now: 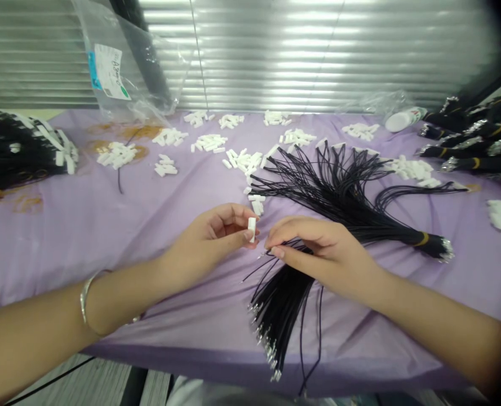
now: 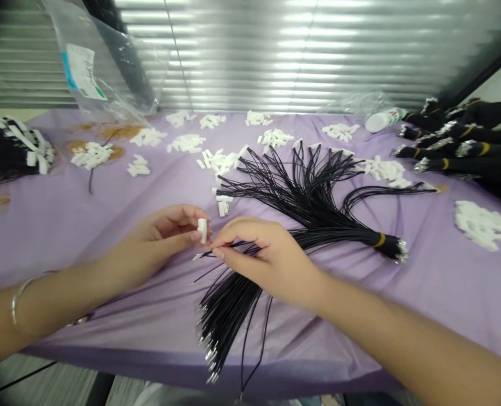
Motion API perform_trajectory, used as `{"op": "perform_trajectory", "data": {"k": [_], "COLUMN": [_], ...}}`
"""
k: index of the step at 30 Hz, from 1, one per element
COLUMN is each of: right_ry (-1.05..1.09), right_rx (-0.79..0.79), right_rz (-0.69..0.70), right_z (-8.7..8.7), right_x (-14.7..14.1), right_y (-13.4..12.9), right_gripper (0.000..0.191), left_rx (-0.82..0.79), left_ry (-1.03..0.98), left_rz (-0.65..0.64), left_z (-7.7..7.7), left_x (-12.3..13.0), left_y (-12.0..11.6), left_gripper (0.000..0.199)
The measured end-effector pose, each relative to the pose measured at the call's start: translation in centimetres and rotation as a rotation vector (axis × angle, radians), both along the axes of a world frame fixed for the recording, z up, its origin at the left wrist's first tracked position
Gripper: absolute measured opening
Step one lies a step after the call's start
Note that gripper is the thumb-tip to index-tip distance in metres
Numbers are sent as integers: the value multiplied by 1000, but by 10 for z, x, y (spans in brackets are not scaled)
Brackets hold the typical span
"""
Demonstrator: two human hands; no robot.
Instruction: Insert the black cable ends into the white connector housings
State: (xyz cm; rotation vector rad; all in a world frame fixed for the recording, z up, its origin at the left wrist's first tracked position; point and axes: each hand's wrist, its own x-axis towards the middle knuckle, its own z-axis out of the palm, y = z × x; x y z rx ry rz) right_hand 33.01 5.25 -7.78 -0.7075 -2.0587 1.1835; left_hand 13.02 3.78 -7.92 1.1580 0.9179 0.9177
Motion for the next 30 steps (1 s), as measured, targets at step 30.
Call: {"op": "perform_trajectory", "data": {"k": [30], "right_ry": [-261], "right_rx": [181], "right_rz": [173], "right_z": [-1], "right_x": [-1], "right_y": [4], "right_gripper": [7], "left_rx": [-65], "left_ry": [-16], "left_rz": [17], "left_z": [-6], "left_x": [-3], "left_y": [6], "left_gripper": [23]}}
